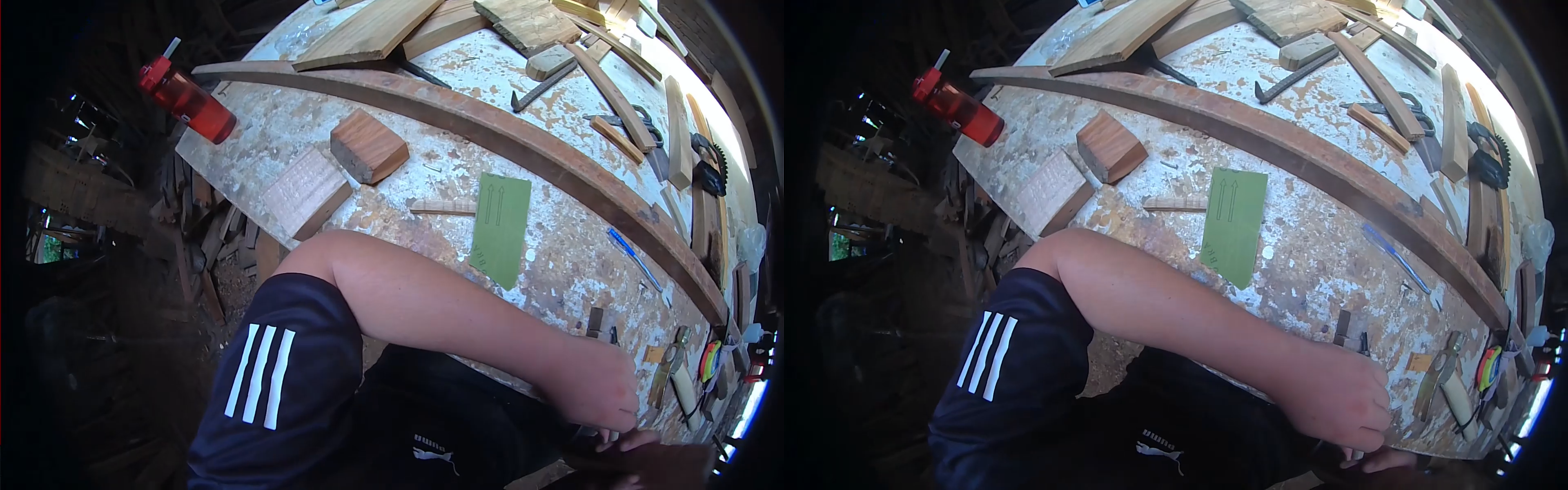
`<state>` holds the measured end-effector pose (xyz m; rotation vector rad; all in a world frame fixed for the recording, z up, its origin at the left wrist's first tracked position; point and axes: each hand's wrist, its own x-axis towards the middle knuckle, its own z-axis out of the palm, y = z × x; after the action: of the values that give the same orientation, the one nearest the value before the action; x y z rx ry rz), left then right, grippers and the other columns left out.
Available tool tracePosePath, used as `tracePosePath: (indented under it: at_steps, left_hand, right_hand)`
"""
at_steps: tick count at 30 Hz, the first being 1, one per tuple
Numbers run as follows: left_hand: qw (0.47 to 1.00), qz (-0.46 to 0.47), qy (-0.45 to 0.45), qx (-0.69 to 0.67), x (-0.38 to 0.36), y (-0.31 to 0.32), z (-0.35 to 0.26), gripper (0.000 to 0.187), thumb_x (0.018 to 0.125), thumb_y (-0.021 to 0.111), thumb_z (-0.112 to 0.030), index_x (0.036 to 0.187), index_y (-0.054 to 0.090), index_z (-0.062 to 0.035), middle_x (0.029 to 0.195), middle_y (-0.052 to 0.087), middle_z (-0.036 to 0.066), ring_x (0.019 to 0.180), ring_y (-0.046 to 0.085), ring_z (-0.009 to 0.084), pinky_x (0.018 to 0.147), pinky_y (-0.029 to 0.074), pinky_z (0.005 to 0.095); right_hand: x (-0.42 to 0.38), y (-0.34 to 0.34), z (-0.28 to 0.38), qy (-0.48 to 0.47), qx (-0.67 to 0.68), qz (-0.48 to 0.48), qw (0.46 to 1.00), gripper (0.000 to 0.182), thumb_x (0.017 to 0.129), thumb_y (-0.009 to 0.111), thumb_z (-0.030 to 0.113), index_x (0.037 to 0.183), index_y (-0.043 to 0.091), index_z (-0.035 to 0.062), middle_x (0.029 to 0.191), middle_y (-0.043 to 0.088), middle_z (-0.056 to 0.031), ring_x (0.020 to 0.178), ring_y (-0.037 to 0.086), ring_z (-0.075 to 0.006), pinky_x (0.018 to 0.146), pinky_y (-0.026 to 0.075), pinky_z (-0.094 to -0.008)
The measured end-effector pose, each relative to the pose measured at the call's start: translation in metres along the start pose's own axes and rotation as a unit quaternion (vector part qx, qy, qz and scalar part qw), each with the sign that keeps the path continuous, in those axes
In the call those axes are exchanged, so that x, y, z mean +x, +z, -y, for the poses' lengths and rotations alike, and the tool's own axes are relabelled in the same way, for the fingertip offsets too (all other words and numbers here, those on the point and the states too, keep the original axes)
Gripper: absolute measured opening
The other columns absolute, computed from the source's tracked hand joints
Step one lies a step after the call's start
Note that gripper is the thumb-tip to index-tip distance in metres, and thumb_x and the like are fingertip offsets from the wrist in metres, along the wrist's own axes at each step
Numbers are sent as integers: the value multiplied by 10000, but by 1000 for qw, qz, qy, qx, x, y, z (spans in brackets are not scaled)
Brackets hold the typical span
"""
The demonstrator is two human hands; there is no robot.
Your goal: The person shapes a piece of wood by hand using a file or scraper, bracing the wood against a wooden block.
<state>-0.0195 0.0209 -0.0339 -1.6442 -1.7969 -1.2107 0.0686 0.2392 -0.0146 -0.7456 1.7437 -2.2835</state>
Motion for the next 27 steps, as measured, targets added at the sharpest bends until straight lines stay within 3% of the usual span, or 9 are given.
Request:
tracePosePath:
  at_steps: [5, 6, 8, 11, 14, 15, 18, 27]
  left_hand:
    - [1000, -11, -20, -14, -5, 4, 0, 234, 847, 614, -307, 800, 614, -78, 722, 626, 54, 701, 629, 246, 631, 460, 372]
    - [1000, -10, -20, 0, -6, 3, 0, 240, 846, 612, -310, 797, 600, -76, 726, 616, 43, 702, 617, 229, 652, 443, 361]
    - [999, 19, -25, -7, -7, 0, 2, 266, 850, 612, -334, 802, 603, -73, 729, 621, 53, 707, 619, 237, 652, 442, 370]
    - [997, 71, -36, 13, -6, -7, 0, 302, 856, 611, -365, 807, 604, -67, 731, 625, 65, 719, 622, 251, 652, 441, 380]
    - [997, 75, -29, 15, -5, -10, 0, 329, 861, 608, -388, 810, 603, -63, 732, 626, 71, 728, 622, 262, 655, 439, 385]
    - [997, 68, -22, 12, -5, -9, 1, 336, 863, 607, -395, 811, 603, -63, 733, 627, 73, 730, 622, 266, 656, 439, 385]
    - [998, 55, -23, 19, -5, -9, 0, 337, 866, 605, -399, 815, 603, -66, 738, 630, 72, 732, 624, 263, 654, 439, 386]
    - [997, 69, -19, 19, -5, -9, 1, 345, 872, 594, -412, 823, 604, -71, 745, 637, 70, 717, 634, 270, 650, 448, 392]
  right_hand:
    - [37, -19, -11, 27, 97, -10, 995, 556, 1019, 338, 406, 1340, 311, -46, 916, 518, -94, 524, 519, -141, 452, 463, -252]
    - [43, -7, -18, -20, 71, -116, 991, 578, 1030, 299, 428, 1362, 297, -45, 903, 517, -57, 352, 379, -126, 284, 309, -230]
    - [52, 14, -20, -26, 103, -128, 986, 538, 1038, 296, 391, 1360, 323, -39, 927, 525, -80, 532, 528, -154, 475, 473, -268]
    - [52, 35, -24, 82, 38, -410, 908, 530, 1039, 319, 362, 1374, 338, -49, 1049, 558, -128, 837, 601, -186, 786, 498, -337]
    - [23, 16, -30, 73, -14, -326, 942, 535, 1040, 333, 340, 1380, 349, -72, 1192, 554, -173, 1102, 541, -212, 988, 387, -360]
    - [16, 5, -33, 71, -54, -315, 945, 551, 1044, 329, 341, 1383, 343, -92, 1271, 535, -194, 1116, 553, -212, 976, 408, -346]
    - [10, -20, -33, 91, 90, -192, 973, 558, 1047, 324, 339, 1387, 334, -104, 1286, 530, -212, 1152, 546, -227, 1012, 395, -353]
    - [12, -9, -40, 54, -75, -328, 940, 543, 1048, 304, 334, 1374, 341, -98, 1268, 529, -218, 1131, 549, -239, 995, 406, -371]
